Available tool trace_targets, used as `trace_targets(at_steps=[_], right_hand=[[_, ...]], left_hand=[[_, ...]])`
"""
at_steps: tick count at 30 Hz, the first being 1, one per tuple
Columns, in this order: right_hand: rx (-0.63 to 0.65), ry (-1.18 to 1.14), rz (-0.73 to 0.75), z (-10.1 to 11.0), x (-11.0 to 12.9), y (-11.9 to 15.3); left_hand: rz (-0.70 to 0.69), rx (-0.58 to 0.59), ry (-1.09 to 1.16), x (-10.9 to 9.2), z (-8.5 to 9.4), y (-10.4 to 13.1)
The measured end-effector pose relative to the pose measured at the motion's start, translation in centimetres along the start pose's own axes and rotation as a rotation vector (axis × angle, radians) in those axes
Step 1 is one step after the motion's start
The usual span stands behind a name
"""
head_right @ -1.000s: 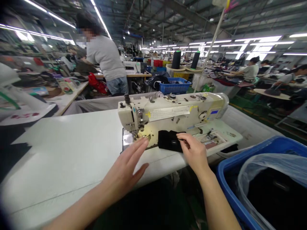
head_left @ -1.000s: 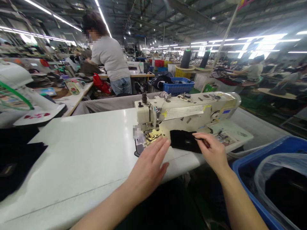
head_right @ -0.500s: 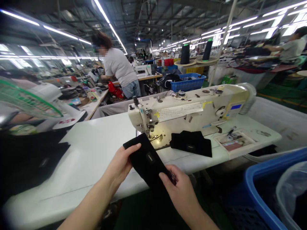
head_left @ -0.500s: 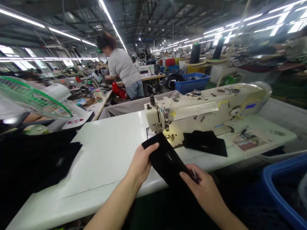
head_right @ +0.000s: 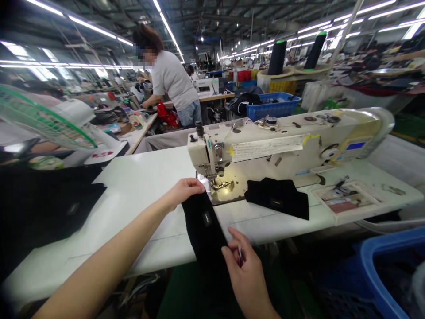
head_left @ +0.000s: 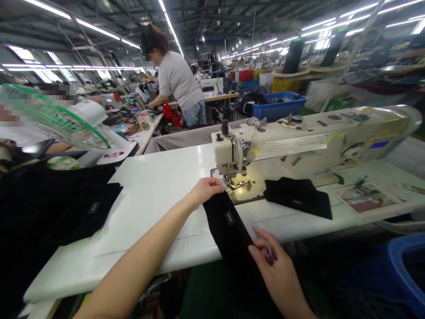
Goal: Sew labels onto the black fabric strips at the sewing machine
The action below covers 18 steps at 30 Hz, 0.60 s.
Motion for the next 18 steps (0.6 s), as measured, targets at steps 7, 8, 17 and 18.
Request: trace_targets(at_steps=[7,8,17,18], right_hand=[[0.101,0.117,0.283,-1.0,0.3,-1.2],[0.126,0.128,0.352,-0.9,0.4,-1.4],[0.207,0.348,0.743,0.5,0.0,-2.3],[0.213,0.36,0.747,0.5,-0.1,-2.3]], left_hand=[[-0.287,-0.141,-0.286,1.5,-2.0,-1.4],[-0.348,-0.177,-0.365,1.4,-2.1,-1.2],[-0.629,-0.05,-0.596,2.4,-2.3,0.2],[-0.647,-0.041,-0.593,2.5,-2.2,0.2]])
Point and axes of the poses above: each hand's wrist, its own y-axis away from the middle knuckle, its own z-axis out of the back of the hand, x = y × z, the point moved 2 cm from there along -y, towards the middle knuckle, and after that the axes turned 6 degrees about y, right-handed, at the moved point
